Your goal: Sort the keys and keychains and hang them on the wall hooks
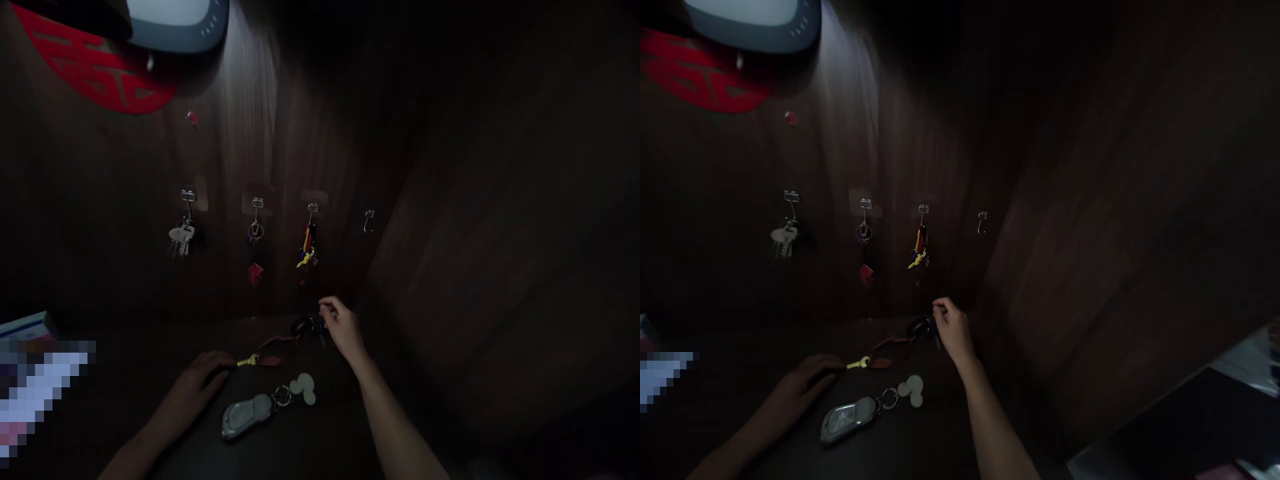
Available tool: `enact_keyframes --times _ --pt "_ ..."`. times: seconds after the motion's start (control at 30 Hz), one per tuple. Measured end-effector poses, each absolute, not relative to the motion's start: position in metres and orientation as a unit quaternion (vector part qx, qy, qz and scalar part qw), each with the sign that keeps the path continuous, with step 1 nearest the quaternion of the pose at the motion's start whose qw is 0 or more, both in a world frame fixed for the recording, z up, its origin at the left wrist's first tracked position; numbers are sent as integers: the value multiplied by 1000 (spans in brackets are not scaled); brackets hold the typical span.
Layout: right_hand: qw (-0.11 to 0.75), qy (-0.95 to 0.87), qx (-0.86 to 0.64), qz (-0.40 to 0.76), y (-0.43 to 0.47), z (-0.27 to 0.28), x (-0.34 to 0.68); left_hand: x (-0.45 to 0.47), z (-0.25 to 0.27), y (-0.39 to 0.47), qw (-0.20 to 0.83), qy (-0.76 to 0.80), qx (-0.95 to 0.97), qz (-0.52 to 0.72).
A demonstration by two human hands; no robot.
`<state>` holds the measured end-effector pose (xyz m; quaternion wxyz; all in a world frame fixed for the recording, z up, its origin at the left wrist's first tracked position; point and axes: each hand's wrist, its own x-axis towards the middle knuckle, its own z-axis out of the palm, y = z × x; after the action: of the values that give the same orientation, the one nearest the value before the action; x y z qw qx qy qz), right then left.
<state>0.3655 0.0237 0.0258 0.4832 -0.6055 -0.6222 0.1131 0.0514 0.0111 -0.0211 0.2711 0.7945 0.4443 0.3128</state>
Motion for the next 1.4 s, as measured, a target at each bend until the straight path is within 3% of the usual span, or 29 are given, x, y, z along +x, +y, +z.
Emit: enact_keyframes --times 0.13,0.47,0.6,0.77,1.0,1.27,1.4 --pt "516 -572 -627 117 22 -1 380 53 -22 11 268 447 795 311" --pt "466 -633 -604 129 22 -7 374 61 -7 11 315 485 765 283" --pt "399 -724 -542 150 15 -7 349 70 -3 13 334 443 786 273" --pt "300 -810 -475 168 7 -9 326 91 -18 20 277 396 821 304" --pt "314 -825 -426 196 5 -10 314 97 -29 23 256 397 822 319" --pt "272 -828 -468 149 9 -12 311 97 -10 12 370 455 716 378" --pt "335 -794 -476 173 11 -9 308 99 2 9 405 465 663 424"
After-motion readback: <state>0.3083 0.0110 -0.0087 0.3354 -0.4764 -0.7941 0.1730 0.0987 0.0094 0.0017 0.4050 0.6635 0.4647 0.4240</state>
